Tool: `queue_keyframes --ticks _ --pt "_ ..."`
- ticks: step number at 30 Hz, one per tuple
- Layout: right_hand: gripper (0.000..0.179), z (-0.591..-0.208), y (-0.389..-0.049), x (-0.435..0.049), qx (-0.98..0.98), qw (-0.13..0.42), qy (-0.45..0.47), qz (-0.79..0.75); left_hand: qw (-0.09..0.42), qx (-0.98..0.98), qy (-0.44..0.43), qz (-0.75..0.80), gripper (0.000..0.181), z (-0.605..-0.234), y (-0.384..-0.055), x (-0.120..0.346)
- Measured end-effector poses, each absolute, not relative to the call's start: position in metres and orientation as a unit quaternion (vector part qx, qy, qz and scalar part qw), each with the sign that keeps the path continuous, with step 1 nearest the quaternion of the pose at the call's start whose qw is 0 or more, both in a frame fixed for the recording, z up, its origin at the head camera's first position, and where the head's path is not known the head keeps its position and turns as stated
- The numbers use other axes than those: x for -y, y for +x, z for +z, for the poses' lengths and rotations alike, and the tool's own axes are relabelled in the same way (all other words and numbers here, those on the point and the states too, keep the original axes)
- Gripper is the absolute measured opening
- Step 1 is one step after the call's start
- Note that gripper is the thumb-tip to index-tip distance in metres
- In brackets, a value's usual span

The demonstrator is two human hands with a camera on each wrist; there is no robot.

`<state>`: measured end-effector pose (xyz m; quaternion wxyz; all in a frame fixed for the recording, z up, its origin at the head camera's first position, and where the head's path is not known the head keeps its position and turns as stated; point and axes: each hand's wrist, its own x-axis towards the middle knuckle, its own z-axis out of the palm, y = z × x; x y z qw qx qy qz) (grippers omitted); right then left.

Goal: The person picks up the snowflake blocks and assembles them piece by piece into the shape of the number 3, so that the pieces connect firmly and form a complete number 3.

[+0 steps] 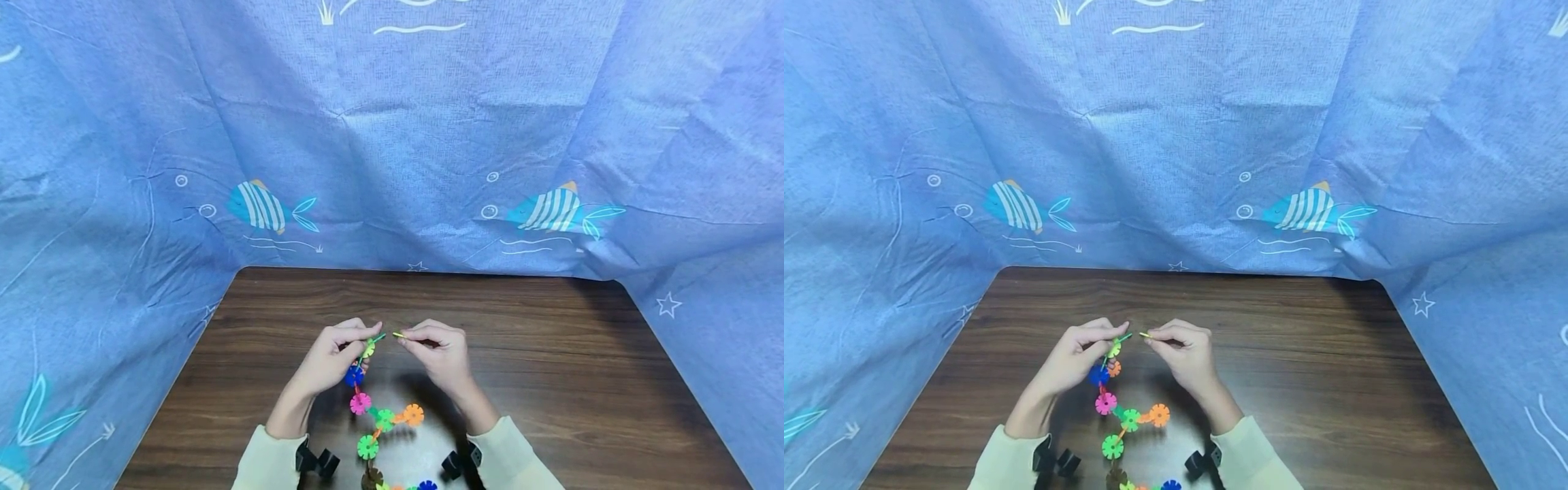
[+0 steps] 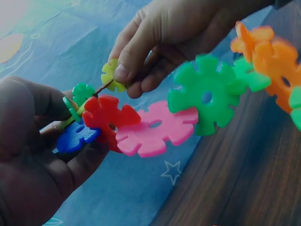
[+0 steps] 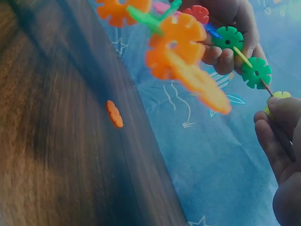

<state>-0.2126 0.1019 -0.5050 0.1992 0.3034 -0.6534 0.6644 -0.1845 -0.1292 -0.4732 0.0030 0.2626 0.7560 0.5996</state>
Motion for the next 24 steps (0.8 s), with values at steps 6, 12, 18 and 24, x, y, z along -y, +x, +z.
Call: queue_keyframes --ticks 6,12,18,24 --pt "0.015 -0.508 -0.214 -0.101 0.661 0.196 0.292 0.663 -0.006 -0.782 0.246 0.573 0.037 -0.471 -0.183 0.129" --pt "0.023 -0.509 -0.213 -0.111 0.665 0.077 0.299 0.679 -0.005 -0.807 0.230 0.544 0.034 -0.468 -0.182 0.142" --pt "0.020 -0.516 -0.232 -0.113 0.694 0.019 0.258 0.671 -0.014 -0.807 0.207 0.554 0.028 -0.462 -0.182 0.160" --pt "0.021 -0.531 -0.263 -0.097 0.808 -0.083 0.292 0.505 -0.028 -0.809 0.162 0.565 0.025 -0.456 -0.179 0.177"
